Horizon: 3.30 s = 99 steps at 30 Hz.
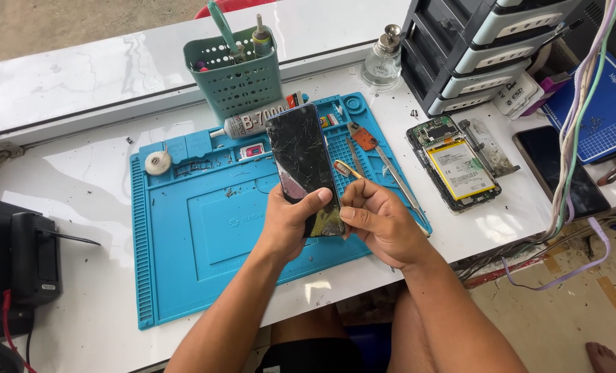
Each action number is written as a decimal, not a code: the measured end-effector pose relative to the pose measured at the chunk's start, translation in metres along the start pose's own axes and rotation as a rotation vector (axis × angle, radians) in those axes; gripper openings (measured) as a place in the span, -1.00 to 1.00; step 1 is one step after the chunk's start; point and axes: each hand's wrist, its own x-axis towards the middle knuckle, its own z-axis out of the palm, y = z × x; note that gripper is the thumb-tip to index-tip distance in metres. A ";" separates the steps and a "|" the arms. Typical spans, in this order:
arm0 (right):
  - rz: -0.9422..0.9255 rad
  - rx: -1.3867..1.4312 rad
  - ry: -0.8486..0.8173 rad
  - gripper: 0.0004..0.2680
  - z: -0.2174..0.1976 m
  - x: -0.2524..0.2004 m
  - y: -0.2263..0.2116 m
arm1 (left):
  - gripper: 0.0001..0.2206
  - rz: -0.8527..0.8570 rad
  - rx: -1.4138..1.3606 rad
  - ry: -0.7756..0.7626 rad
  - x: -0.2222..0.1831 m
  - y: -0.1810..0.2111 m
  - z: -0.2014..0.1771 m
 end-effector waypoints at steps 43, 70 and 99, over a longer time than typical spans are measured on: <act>-0.105 0.082 -0.047 -0.75 0.014 0.001 0.020 | -0.79 0.005 -0.091 0.008 0.008 -0.007 -0.013; -0.164 -0.371 0.118 -0.84 0.020 0.001 0.002 | -0.67 -0.129 -0.157 0.201 0.011 0.006 -0.003; -0.002 -0.932 0.894 -0.92 -0.290 0.064 -0.215 | -0.57 -0.265 0.021 0.470 0.014 0.029 0.005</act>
